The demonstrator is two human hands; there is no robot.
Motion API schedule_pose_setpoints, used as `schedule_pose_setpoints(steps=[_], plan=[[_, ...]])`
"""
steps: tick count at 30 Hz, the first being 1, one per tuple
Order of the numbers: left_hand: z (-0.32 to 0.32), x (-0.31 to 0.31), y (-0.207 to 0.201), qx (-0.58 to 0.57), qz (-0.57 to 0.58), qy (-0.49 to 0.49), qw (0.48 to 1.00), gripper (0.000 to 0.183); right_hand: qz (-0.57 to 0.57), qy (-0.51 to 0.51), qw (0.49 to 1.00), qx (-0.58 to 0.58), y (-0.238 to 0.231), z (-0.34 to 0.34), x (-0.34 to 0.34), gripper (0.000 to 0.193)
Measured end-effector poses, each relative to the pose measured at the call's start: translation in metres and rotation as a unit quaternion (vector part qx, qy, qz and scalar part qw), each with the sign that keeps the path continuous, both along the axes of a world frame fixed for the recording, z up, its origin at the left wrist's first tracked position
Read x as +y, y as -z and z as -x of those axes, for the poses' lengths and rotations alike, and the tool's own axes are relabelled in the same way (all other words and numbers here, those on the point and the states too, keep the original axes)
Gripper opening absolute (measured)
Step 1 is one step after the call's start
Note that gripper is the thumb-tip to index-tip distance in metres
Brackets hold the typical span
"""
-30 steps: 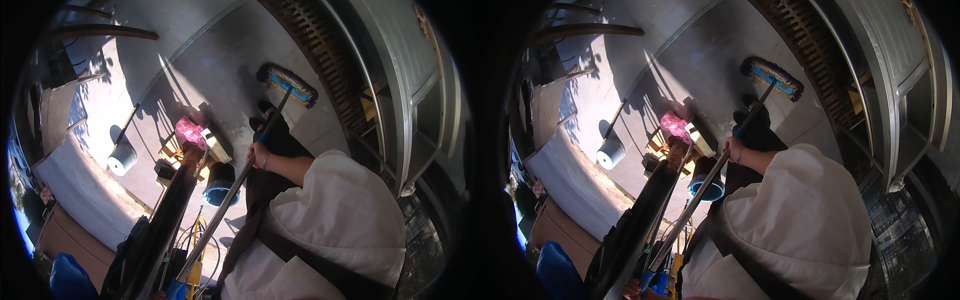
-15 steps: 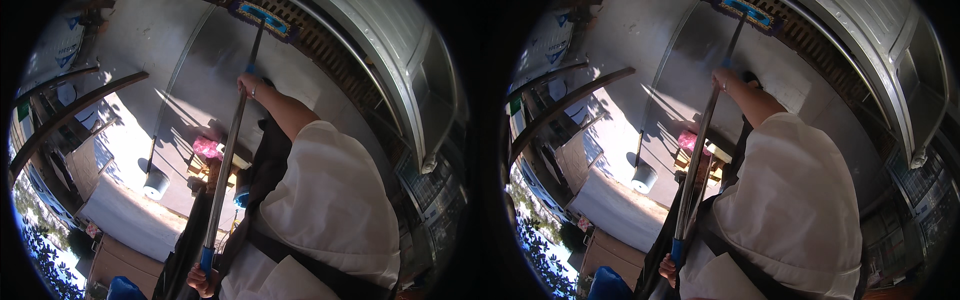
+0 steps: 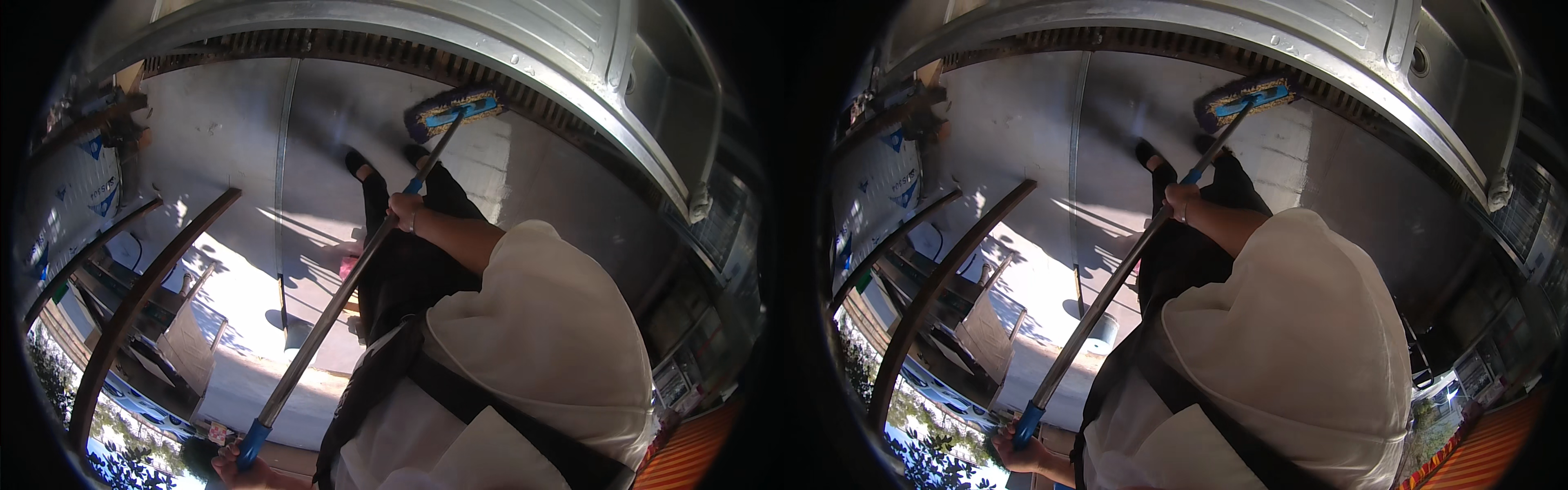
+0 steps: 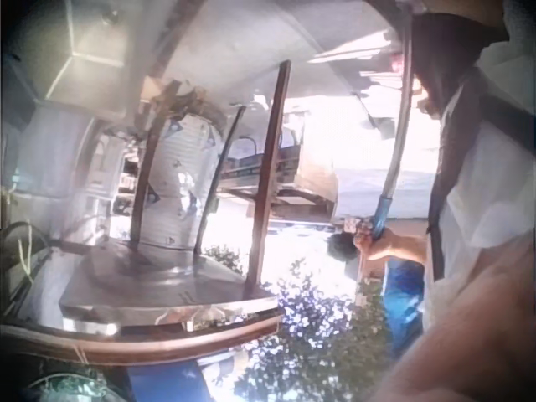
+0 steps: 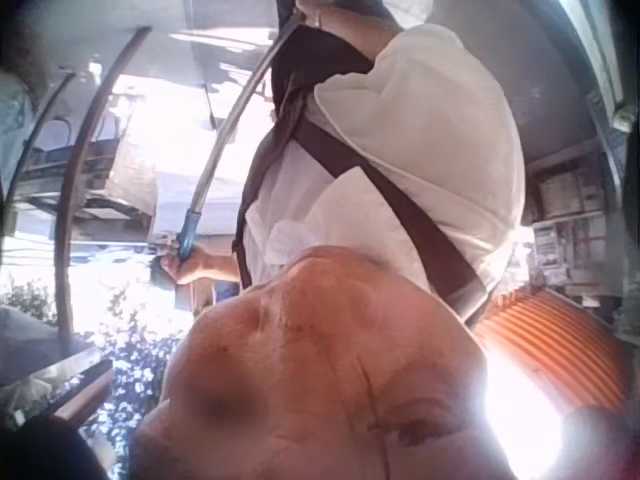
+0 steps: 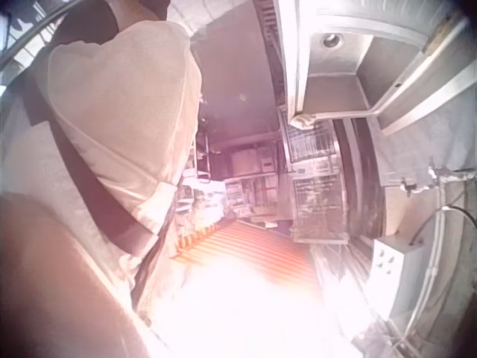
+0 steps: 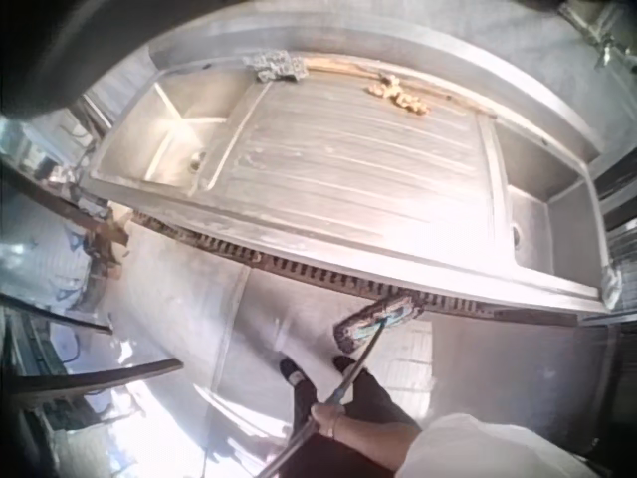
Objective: The person mops a tiled floor with a flat mop, rinses the mop head under a running tap, and then uses a red plastic scoop to pour water from a sink onto the floor. The person moves around a commercial kitchen area with stainless steel counters and equipment.
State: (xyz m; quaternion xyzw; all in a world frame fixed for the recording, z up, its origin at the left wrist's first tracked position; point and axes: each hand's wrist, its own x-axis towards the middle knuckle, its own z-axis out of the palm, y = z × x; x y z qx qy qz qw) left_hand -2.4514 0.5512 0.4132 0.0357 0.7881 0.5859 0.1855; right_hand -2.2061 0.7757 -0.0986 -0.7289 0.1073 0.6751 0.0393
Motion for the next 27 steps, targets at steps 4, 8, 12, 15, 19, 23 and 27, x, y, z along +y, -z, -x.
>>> schedule_pose_setpoints(steps=[4, 8, 12, 15, 19, 23, 27], plan=[[0.015, 0.081, 0.094, -0.039, -0.098, 0.144, 0.984, 0.011, -0.028, 0.082, 0.995, -0.054, 0.045, -0.075, 0.039, 0.013], [0.046, 0.150, 0.142, -0.177, -0.252, 0.252, 0.917, 0.008, -0.028, 0.220, 0.971, -0.085, 0.066, -0.079, 0.074, 0.015], [0.108, 0.176, 0.119, -0.136, -0.265, 0.328, 0.897, 0.011, -0.015, 0.238, 0.970, -0.043, 0.060, -0.014, 0.086, 0.018], [0.148, 0.181, 0.089, -0.101, -0.271, 0.372, 0.882, 0.014, -0.039, 0.256, 0.965, -0.032, 0.032, 0.048, 0.081, 0.009], [0.177, 0.176, 0.039, -0.035, -0.195, 0.343, 0.918, 0.024, 0.011, 0.209, 0.976, -0.056, -0.014, 0.116, 0.084, 0.009], [0.185, 0.170, 0.018, -0.031, -0.219, 0.292, 0.930, 0.024, 0.031, 0.185, 0.980, -0.066, -0.034, 0.147, 0.087, 0.007], [0.179, 0.178, 0.041, -0.051, -0.288, 0.315, 0.903, 0.022, 0.032, 0.198, 0.979, -0.025, -0.013, 0.137, 0.111, 0.006]])
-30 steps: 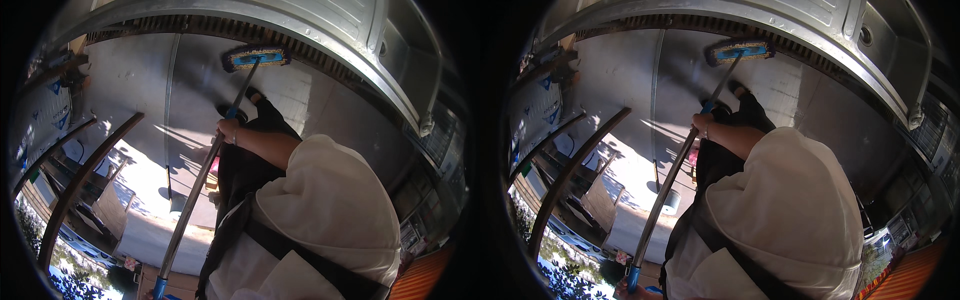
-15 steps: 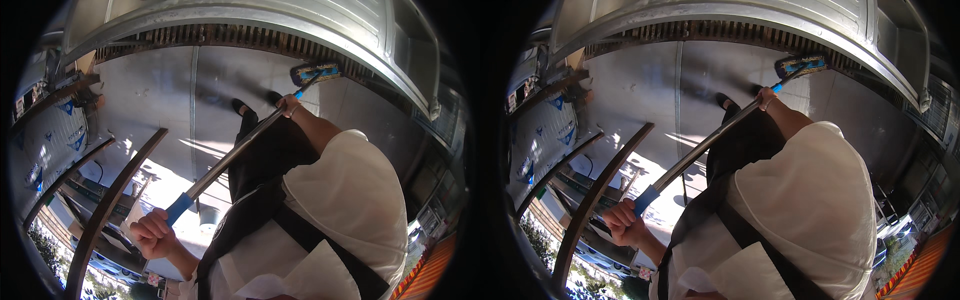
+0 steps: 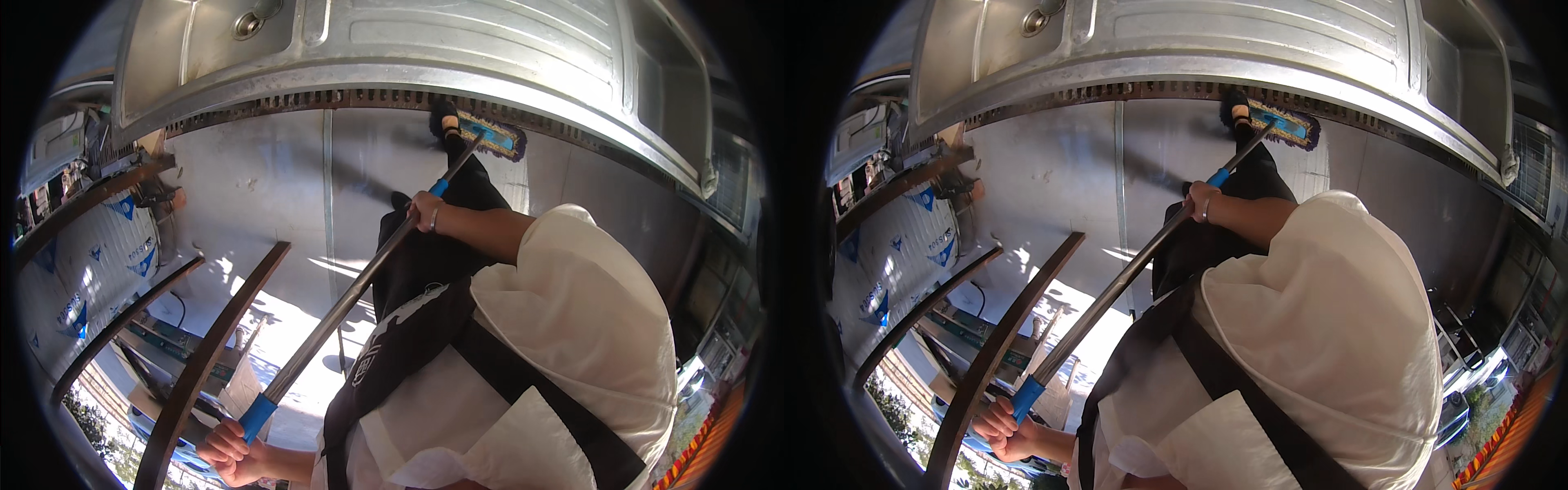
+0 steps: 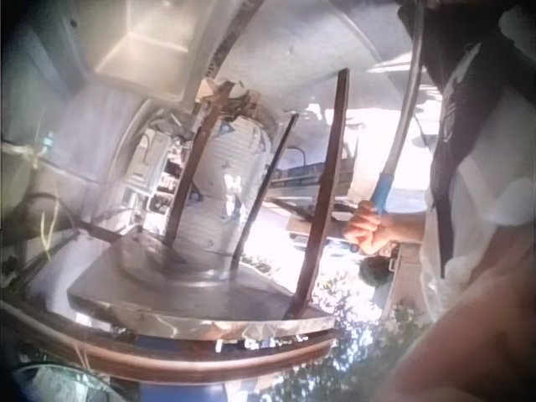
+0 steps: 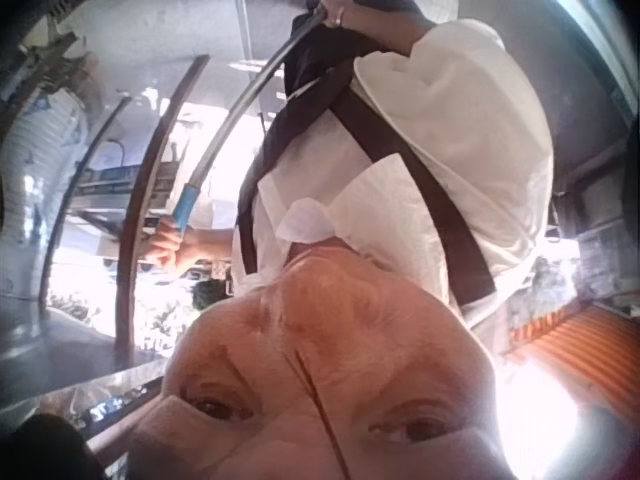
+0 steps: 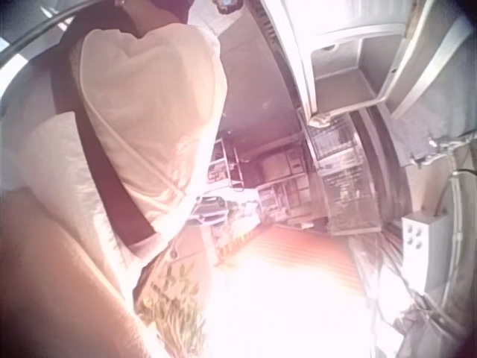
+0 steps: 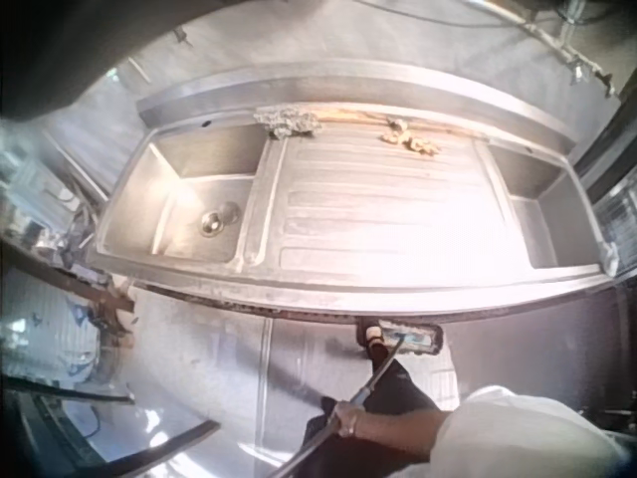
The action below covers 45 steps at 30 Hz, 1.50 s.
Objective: The person mops a tiled floor with a flat mop, rinses the mop head under a running tap, and then uses a red plastic scoop to pour water from a sink onto the floor. The person moves around a commercial kitchen area with stainless steel counters and equipment.
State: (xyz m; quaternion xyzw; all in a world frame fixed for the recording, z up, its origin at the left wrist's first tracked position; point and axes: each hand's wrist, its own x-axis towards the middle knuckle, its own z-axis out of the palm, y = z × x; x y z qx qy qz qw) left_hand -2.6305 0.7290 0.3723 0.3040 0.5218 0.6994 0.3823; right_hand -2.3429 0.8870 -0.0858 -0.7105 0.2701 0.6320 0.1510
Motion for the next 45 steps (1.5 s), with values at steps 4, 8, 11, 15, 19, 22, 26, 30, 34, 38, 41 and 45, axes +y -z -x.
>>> schedule_pose_setpoints(steps=[4, 8, 11, 15, 19, 22, 26, 30, 34, 38, 41, 45], plan=[[-0.004, 0.021, 0.028, 0.014, -0.032, 0.015, 0.999, 0.020, -0.046, 0.029, 0.997, 0.053, 0.019, -0.025, 0.037, 0.008], [-0.003, 0.041, 0.013, 0.013, -0.032, 0.054, 0.998, 0.022, -0.084, 0.087, 0.992, 0.025, 0.002, -0.027, 0.045, 0.010], [0.004, 0.062, -0.017, 0.093, 0.095, 0.112, 0.985, 0.015, -0.065, 0.147, 0.987, -0.006, -0.015, -0.015, 0.043, 0.008], [0.022, 0.096, -0.055, 0.075, 0.459, 0.300, 0.832, 0.055, -0.028, 0.151, 0.988, -0.002, -0.026, -0.003, 0.028, 0.007], [0.036, 0.090, -0.026, -0.166, 0.747, 0.393, 0.510, 0.079, 0.020, 0.117, 0.992, 0.031, -0.024, -0.005, -0.034, 0.006], [0.016, 0.057, 0.052, -0.232, 0.764, 0.455, 0.395, 0.069, 0.007, 0.108, 0.988, 0.113, -0.016, -0.002, -0.055, 0.009], [-0.055, 0.093, 0.215, -0.304, 0.639, 0.483, 0.515, 0.065, -0.065, 0.092, 0.987, 0.118, -0.012, -0.022, -0.034, 0.027], [-0.166, 0.143, 0.375, -0.319, 0.635, 0.516, 0.478, 0.053, -0.189, -0.139, 0.964, 0.124, -0.046, -0.065, -0.028, 0.036], [-0.263, 0.164, 0.486, -0.373, 0.551, 0.609, 0.432, 0.044, -0.210, -0.232, 0.950, 0.003, -0.068, -0.129, -0.062, 0.040], [-0.307, 0.163, 0.540, -0.163, 0.658, 0.555, 0.483, 0.019, -0.079, -0.388, 0.910, -0.124, -0.049, -0.198, -0.107, 0.020], [-0.303, 0.152, 0.541, -0.135, 0.701, 0.565, 0.415, 0.024, -0.011, -0.391, 0.920, -0.010, -0.025, -0.244, -0.124, 0.024], [-0.283, 0.116, 0.485, -0.184, 0.689, 0.494, 0.498, 0.025, -0.046, -0.387, 0.920, 0.039, 0.006, -0.271, -0.127, 0.024]])
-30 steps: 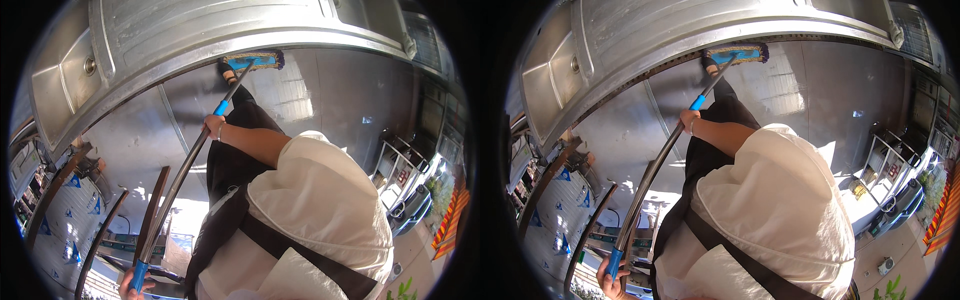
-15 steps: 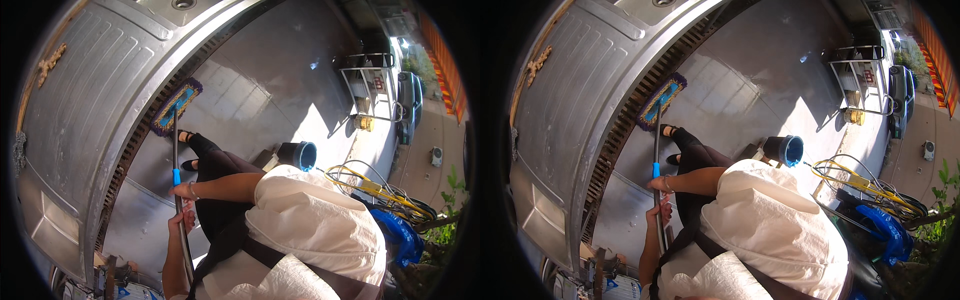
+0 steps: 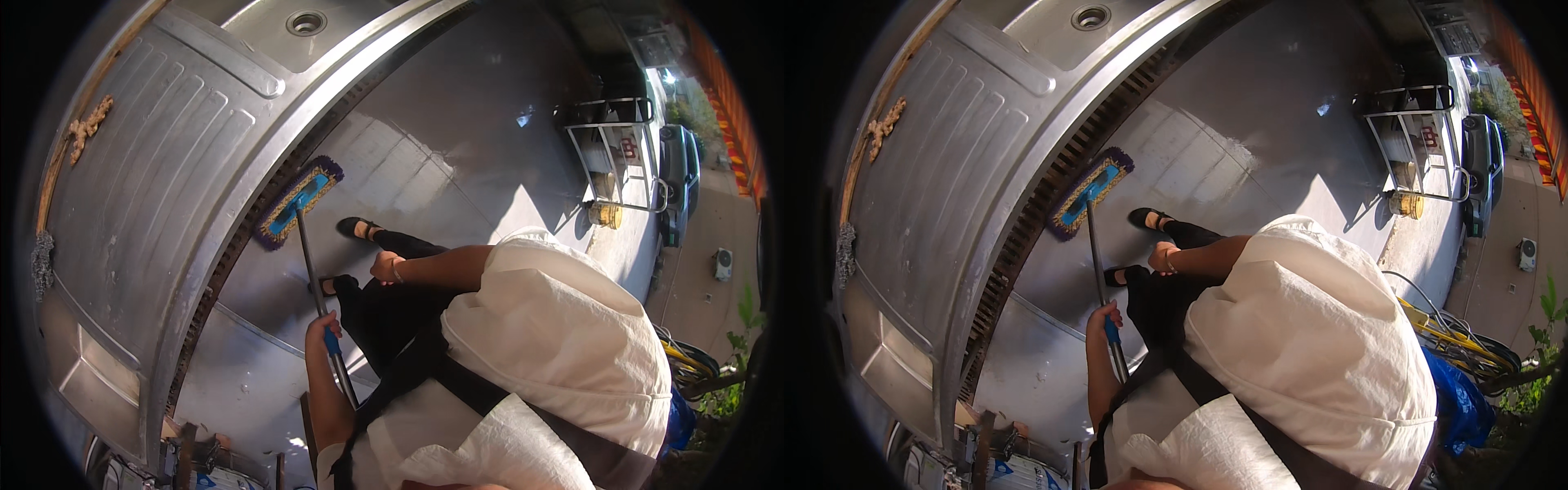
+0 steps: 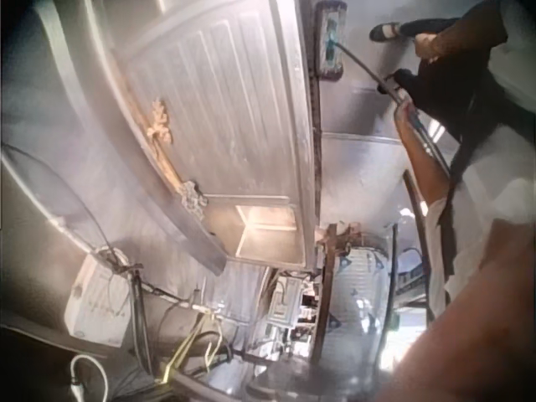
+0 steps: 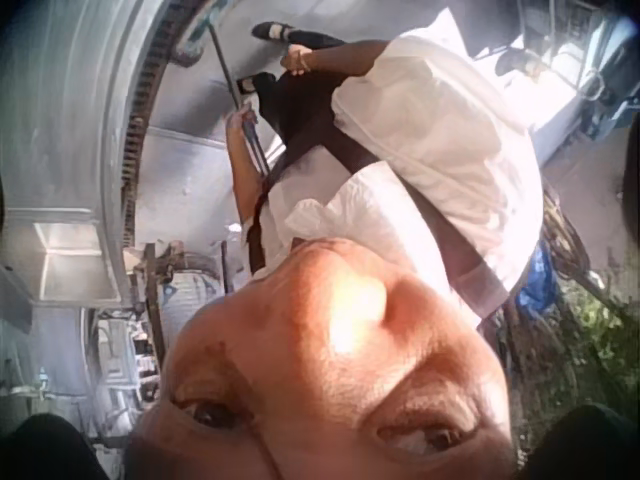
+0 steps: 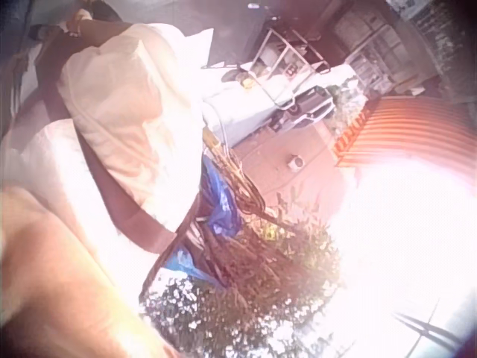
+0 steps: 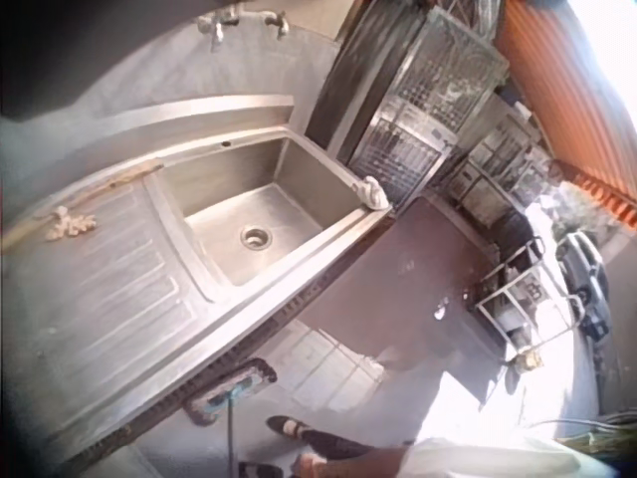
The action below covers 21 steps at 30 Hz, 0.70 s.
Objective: The person mops a tiled floor with a flat mop, rinses the mop head under a running tap, and then uses a red plastic scoop to pour water from a sink onto the floor. The person moves around a commercial kitchen area with stainless steel counters and equipment.
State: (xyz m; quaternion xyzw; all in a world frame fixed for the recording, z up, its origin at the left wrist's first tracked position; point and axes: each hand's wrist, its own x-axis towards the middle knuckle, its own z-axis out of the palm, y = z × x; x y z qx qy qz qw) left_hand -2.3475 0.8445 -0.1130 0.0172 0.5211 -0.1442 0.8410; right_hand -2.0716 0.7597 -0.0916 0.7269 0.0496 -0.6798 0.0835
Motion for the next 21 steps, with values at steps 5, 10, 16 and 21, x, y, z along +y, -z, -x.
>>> schedule_pose_setpoints(steps=[5, 10, 16, 21], plan=[[0.033, -0.095, -0.146, 0.109, -0.126, 0.017, 0.986, 0.018, -0.120, -0.211, 0.967, 0.076, 0.031, -0.013, 0.024, 0.026], [0.051, -0.203, -0.296, 0.259, -0.122, -0.080, 0.955, 0.014, -0.221, -0.196, 0.946, 0.135, 0.008, 0.018, 0.070, 0.021], [0.028, -0.286, -0.407, 0.402, -0.200, -0.177, 0.876, 0.018, -0.435, -0.324, 0.810, 0.224, -0.059, 0.178, 0.107, 0.035], [0.007, -0.308, -0.445, 0.574, -0.231, 0.034, 0.785, 0.029, -0.343, -0.306, 0.831, 0.314, -0.175, 0.314, 0.161, 0.064]])
